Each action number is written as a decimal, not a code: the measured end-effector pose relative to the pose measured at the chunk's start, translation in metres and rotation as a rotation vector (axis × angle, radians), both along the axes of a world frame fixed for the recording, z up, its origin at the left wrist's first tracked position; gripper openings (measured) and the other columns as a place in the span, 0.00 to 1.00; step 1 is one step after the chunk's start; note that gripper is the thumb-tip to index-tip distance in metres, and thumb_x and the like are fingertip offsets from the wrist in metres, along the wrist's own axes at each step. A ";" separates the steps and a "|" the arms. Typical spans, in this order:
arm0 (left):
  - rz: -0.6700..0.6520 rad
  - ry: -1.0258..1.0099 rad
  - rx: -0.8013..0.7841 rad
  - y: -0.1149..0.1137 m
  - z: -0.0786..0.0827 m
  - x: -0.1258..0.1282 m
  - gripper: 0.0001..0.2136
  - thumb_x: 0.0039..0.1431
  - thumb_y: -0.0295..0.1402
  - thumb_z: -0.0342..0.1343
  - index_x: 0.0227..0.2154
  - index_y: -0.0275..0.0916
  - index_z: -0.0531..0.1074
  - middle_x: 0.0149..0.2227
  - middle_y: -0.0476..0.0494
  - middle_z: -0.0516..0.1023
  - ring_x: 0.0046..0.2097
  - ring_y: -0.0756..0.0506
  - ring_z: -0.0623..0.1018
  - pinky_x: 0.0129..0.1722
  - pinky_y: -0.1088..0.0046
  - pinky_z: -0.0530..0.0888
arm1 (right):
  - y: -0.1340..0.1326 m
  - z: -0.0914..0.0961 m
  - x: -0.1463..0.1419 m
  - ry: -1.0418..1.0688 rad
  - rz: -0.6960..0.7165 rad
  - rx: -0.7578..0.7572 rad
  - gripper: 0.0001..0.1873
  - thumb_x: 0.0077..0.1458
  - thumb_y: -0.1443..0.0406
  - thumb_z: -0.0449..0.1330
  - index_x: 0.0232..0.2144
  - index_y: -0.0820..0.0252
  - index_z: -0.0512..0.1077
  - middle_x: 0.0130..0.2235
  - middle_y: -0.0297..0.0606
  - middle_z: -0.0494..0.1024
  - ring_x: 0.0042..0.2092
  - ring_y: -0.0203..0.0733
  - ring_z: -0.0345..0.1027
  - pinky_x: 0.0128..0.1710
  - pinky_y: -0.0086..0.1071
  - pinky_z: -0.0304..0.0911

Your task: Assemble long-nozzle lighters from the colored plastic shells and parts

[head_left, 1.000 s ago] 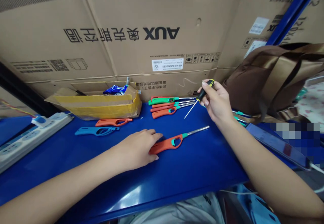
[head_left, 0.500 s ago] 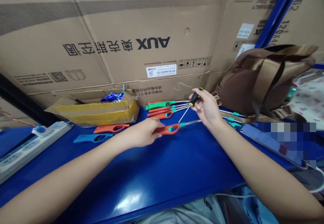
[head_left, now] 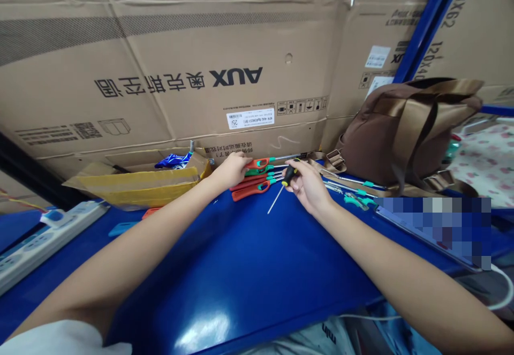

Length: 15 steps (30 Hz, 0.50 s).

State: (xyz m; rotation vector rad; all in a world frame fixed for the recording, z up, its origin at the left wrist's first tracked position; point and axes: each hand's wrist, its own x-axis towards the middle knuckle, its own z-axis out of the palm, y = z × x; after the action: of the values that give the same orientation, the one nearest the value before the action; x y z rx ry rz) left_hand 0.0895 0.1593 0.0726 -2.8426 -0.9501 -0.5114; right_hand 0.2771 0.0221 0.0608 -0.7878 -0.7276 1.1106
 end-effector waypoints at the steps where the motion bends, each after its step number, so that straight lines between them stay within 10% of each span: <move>1: -0.007 0.008 -0.006 0.004 -0.002 0.001 0.19 0.57 0.21 0.49 0.47 0.35 0.79 0.42 0.35 0.79 0.47 0.38 0.78 0.52 0.60 0.75 | 0.000 -0.002 -0.001 -0.001 0.006 -0.008 0.14 0.45 0.61 0.67 0.29 0.58 0.65 0.22 0.29 0.74 0.15 0.26 0.52 0.14 0.23 0.52; 15: -0.006 0.003 -0.065 0.010 -0.011 0.001 0.16 0.62 0.26 0.50 0.48 0.37 0.79 0.48 0.37 0.82 0.52 0.40 0.79 0.55 0.63 0.74 | 0.004 -0.012 -0.005 0.002 0.024 -0.046 0.13 0.48 0.63 0.67 0.28 0.58 0.65 0.22 0.29 0.75 0.15 0.27 0.53 0.14 0.24 0.55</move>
State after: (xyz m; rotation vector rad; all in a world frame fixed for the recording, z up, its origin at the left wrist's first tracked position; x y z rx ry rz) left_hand 0.0908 0.1696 0.0614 -2.9037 -0.9759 -0.4854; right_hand 0.2724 0.0264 0.0491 -0.8190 -0.7138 1.1528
